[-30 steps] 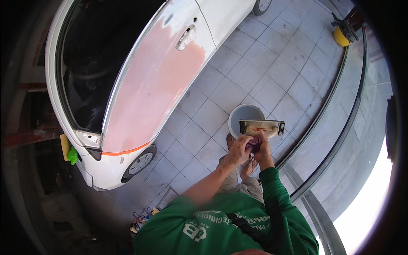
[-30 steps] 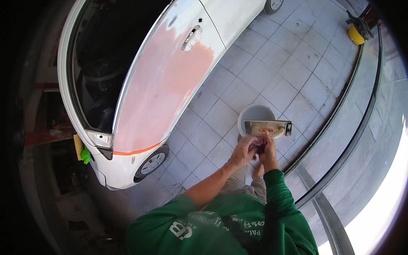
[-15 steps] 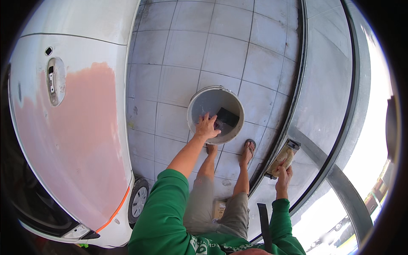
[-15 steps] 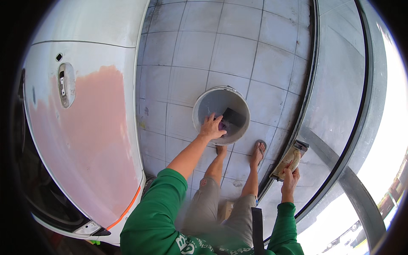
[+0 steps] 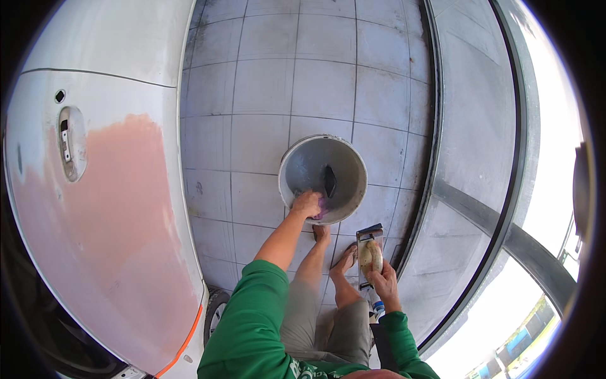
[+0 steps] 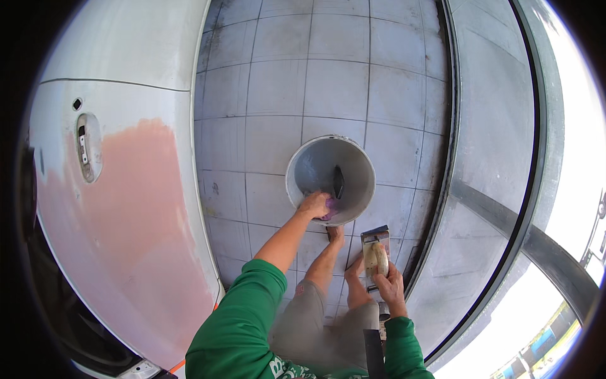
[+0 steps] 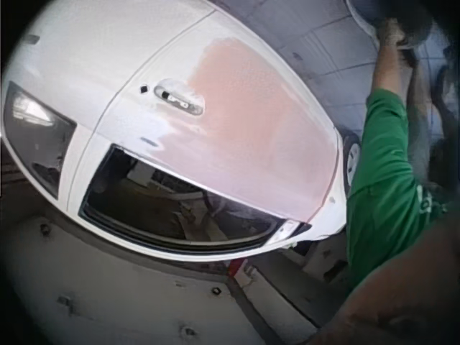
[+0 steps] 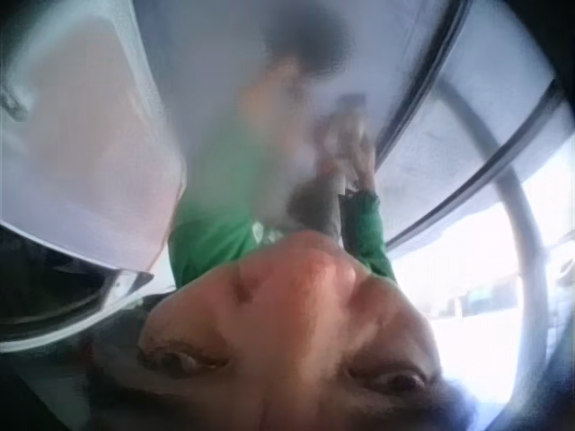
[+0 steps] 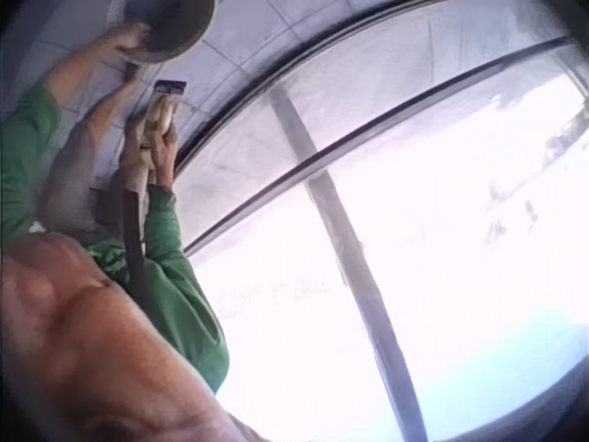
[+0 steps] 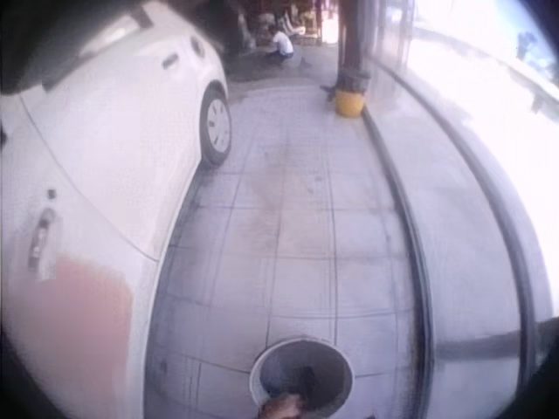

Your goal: The person sands the surface of a white car door using a sanding block and wipes it with a cloth. They repeatedly dip the cloth into a bucket of water and continue sanding and wiping the door.

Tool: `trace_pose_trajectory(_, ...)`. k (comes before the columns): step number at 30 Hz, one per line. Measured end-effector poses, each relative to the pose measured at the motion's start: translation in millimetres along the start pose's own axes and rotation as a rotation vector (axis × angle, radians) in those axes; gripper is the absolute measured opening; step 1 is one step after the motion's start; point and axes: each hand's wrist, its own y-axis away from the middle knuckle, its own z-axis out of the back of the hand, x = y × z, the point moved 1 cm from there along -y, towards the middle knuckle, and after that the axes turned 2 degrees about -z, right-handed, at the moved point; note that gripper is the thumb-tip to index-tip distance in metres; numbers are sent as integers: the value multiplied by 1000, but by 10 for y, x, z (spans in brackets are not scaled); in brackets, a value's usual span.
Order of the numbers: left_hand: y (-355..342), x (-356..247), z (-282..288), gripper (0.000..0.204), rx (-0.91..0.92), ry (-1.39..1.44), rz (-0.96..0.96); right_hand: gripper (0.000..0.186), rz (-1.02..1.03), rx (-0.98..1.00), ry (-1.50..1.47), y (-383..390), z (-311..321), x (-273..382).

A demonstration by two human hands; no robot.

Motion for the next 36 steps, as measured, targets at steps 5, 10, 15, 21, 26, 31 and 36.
trace_pose_trajectory(5,1770,-263,573,58,-221,465,-142,36,244,-11,157,499,-156,142)
trace_pose_trajectory(10,3887,-388,1538,52,-461,356,-221,28,326,-11,330,719,-18,-108)
trace_pose_trajectory(15,5786,-327,2781,45,-692,71,-295,33,254,-161,372,1678,317,-473)
trace_pose_trajectory(21,6866,135,4351,47,-1012,-301,-241,27,-3,-403,42,2750,618,-1708)
trace_pose_trajectory(26,6883,676,5386,44,-1022,-744,-65,24,-26,-525,-128,3298,235,-1878)
trace_pose_trajectory(31,6589,1026,5532,45,-937,-931,26,20,59,-472,-141,3319,-294,-1537)
trace_pose_trajectory(36,6739,1124,5228,40,-837,-1030,-69,21,178,-226,-114,3401,-801,-916)
